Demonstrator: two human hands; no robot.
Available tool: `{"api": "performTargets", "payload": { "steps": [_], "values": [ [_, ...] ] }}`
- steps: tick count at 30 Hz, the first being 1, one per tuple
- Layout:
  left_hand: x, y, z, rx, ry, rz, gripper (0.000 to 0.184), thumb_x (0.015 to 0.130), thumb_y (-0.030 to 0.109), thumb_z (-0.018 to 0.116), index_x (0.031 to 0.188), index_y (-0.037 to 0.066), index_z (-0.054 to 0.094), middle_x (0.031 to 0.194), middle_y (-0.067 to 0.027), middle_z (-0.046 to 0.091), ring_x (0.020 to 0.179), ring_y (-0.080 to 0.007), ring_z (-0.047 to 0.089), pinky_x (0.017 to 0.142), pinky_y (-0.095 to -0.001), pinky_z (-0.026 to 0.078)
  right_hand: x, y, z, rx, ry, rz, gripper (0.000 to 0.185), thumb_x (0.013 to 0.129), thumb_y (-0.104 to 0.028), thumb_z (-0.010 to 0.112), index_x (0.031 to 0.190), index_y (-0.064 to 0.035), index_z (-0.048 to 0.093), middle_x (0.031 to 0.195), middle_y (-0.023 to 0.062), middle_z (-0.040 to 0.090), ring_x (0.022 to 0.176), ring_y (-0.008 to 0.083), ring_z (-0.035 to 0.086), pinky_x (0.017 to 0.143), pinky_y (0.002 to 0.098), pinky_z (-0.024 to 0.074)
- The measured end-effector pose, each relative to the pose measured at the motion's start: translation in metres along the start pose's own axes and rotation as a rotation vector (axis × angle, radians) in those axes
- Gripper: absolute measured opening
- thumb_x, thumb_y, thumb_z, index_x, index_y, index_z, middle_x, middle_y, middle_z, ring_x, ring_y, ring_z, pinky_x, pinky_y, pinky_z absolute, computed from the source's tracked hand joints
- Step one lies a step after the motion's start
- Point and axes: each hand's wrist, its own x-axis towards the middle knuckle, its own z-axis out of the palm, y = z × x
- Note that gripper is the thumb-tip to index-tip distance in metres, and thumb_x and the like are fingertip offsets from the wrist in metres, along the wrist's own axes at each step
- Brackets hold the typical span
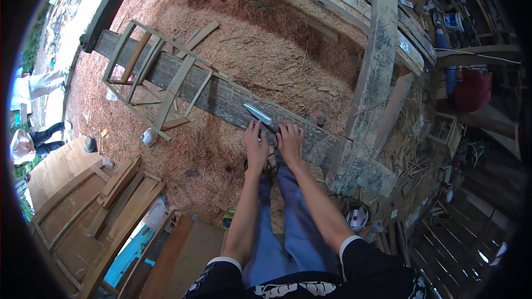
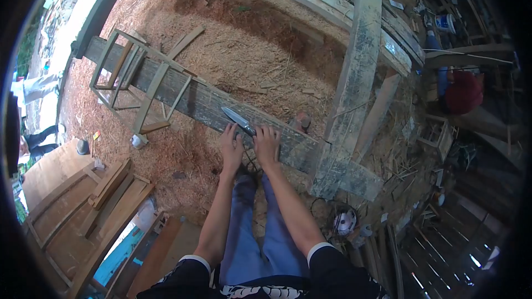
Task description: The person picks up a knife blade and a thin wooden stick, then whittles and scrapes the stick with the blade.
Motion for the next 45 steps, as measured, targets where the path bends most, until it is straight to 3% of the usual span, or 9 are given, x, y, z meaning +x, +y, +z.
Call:
{"api": "performTargets", "payload": {
  "steps": [7, 10, 16, 22, 30, 36, 39, 42, 45],
  "values": [
    [-0.010, 0.026, 0.010, -0.071, 0.005, 0.035, 0.039, 0.097, 0.008, 0.051, 0.135, 0.000, 0.051, 0.139, -0.0236, 0.049, 0.128, -0.0397, 0.047, 0.108, -0.0459, 0.036, -0.024, 0.017, -0.027, 0.244, -0.062, 0.391, 0.029, 0.086, -0.011, 0.059, 0.112, -0.0001, 0.050, 0.109, 0.0191, 0.056, 0.101, 0.0398, 0.056, 0.086, 0.0472, 0.0438],
    [-0.013, 0.038, 0.016, -0.075, -0.068, 0.009, 0.039, 0.097, 0.008, 0.052, 0.135, 0.000, 0.051, 0.137, -0.0230, 0.052, 0.127, -0.0386, 0.049, 0.107, -0.0444, 0.038, -0.029, 0.025, -0.044, 0.336, 0.064, 0.487, 0.029, 0.089, -0.015, 0.059, 0.111, 0.0020, 0.051, 0.108, 0.0226, 0.056, 0.097, 0.0431, 0.058, 0.080, 0.0507, 0.0469],
    [-0.019, 0.065, 0.037, -0.150, -0.180, 0.024, 0.039, 0.097, 0.009, 0.053, 0.135, 0.001, 0.051, 0.134, -0.0234, 0.054, 0.125, -0.0378, 0.051, 0.107, -0.0423, 0.039, -0.030, 0.043, -0.101, 0.323, 0.148, 0.543, 0.032, 0.096, -0.028, 0.058, 0.112, -0.0010, 0.055, 0.107, 0.0214, 0.058, 0.097, 0.0422, 0.061, 0.080, 0.0492, 0.0481],
    [-0.024, 0.111, 0.069, -0.177, -0.316, 0.105, 0.037, 0.096, 0.010, 0.056, 0.132, 0.001, 0.054, 0.128, -0.0214, 0.059, 0.121, -0.0366, 0.054, 0.105, -0.0419, 0.040, -0.055, 0.070, -0.151, 0.271, 0.327, 0.618, 0.033, 0.096, -0.030, 0.058, 0.111, -0.0013, 0.059, 0.104, 0.0190, 0.061, 0.096, 0.0403, 0.062, 0.079, 0.0477, 0.0488],
    [-0.039, 0.163, 0.127, -0.196, -0.469, 0.260, 0.032, 0.096, 0.009, 0.056, 0.127, 0.001, 0.058, 0.122, -0.0198, 0.063, 0.115, -0.0365, 0.058, 0.101, -0.0427, 0.042, -0.093, 0.139, -0.174, 0.220, 0.302, 0.997, 0.032, 0.090, -0.028, 0.066, 0.102, 0.0010, 0.063, 0.093, 0.0222, 0.069, 0.087, 0.0424, 0.065, 0.075, 0.0495, 0.0501],
    [-0.050, 0.165, 0.147, -0.184, -0.482, 0.230, 0.030, 0.097, 0.009, 0.054, 0.126, 0.001, 0.059, 0.120, -0.0198, 0.063, 0.114, -0.0365, 0.058, 0.099, -0.0425, 0.043, -0.094, 0.149, -0.169, 0.244, 0.282, 0.964, 0.030, 0.086, -0.029, 0.070, 0.094, -0.0008, 0.068, 0.086, 0.0208, 0.070, 0.081, 0.0403, 0.068, 0.070, 0.0479, 0.0513],
    [-0.052, 0.164, 0.146, -0.185, -0.480, 0.216, 0.029, 0.098, 0.009, 0.054, 0.125, 0.001, 0.059, 0.120, -0.0199, 0.063, 0.114, -0.0364, 0.058, 0.099, -0.0418, 0.043, -0.097, 0.152, -0.162, 0.134, 0.344, 0.895, 0.026, 0.085, -0.031, 0.070, 0.090, -0.0055, 0.068, 0.081, 0.0146, 0.071, 0.076, 0.0378, 0.068, 0.065, 0.0457, 0.0502],
    [-0.056, 0.163, 0.146, -0.199, -0.475, 0.199, 0.029, 0.098, 0.009, 0.054, 0.125, 0.001, 0.060, 0.120, -0.0199, 0.063, 0.115, -0.0363, 0.058, 0.099, -0.0415, 0.043, -0.098, 0.149, -0.161, 0.143, 0.233, 0.957, 0.024, 0.086, -0.028, 0.069, 0.086, -0.0042, 0.068, 0.077, 0.0154, 0.070, 0.071, 0.0377, 0.066, 0.061, 0.0465, 0.0479],
    [-0.061, 0.165, 0.144, -0.215, -0.467, 0.192, 0.029, 0.098, 0.009, 0.054, 0.125, 0.000, 0.060, 0.121, -0.0202, 0.063, 0.115, -0.0365, 0.058, 0.100, -0.0415, 0.044, -0.096, 0.143, -0.158, 0.171, 0.351, 1.001, 0.025, 0.086, -0.027, 0.067, 0.082, -0.0026, 0.067, 0.070, 0.0146, 0.066, 0.064, 0.0359, 0.064, 0.058, 0.0456, 0.0457]
  ]
}}
